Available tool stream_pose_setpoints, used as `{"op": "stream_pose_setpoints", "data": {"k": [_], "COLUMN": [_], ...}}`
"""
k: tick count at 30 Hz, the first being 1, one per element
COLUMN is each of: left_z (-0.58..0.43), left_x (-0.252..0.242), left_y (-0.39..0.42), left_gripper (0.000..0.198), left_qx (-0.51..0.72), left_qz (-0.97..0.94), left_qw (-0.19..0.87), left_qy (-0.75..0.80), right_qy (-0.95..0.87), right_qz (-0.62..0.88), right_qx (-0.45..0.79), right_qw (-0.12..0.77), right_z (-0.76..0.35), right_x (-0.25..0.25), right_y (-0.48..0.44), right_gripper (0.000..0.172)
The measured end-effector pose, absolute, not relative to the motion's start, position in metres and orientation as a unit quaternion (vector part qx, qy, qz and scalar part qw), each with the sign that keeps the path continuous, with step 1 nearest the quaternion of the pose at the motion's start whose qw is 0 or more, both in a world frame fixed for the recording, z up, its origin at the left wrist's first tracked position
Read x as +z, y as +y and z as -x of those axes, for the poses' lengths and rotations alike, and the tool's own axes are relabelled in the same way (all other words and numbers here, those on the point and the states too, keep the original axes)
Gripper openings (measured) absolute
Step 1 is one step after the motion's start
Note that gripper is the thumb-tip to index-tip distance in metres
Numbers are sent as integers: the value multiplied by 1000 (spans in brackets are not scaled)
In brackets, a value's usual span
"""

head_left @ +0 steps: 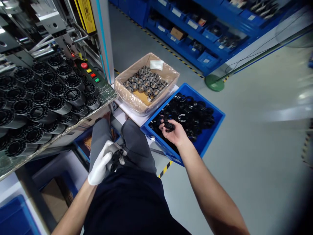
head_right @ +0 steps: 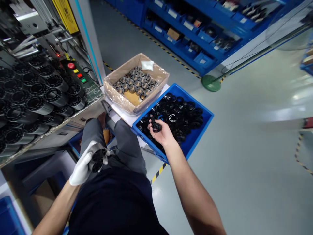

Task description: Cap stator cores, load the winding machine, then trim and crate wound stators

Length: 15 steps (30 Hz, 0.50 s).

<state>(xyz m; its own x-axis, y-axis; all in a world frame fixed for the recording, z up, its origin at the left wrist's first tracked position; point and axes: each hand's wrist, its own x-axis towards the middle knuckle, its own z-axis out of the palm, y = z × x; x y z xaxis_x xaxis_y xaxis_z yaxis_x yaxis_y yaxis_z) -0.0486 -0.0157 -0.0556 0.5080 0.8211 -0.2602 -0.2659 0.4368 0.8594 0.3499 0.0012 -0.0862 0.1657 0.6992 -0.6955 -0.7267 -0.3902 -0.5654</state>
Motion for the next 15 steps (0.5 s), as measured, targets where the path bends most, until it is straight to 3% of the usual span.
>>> {"op": "stream_pose_setpoints", "data": {"k": [2,5,10,15], "left_z": [45,38,15,-10], "left_x": [-55,-52,-46,-36], "left_y": [-15,-14,-14,-14], "left_gripper": [63,84,59,61], "left_qx": [372,381,408,415], "left_qz": [-368,-308,-293,-293], "left_qw": [778,790,790,772], "left_qy": [347,369,352,381], "right_qy": [-3,-53,-180,-317], "right_qz": [563,605,600,444], "right_qx": [621,574,563,676], "right_qw": [546,550,539,495], "right_z": [-346,-332,-278,-218], "right_x": [-91,-86,-32,18], "right_y": [2,0,-19,-39], "right_gripper": [29,23,42,32]}}
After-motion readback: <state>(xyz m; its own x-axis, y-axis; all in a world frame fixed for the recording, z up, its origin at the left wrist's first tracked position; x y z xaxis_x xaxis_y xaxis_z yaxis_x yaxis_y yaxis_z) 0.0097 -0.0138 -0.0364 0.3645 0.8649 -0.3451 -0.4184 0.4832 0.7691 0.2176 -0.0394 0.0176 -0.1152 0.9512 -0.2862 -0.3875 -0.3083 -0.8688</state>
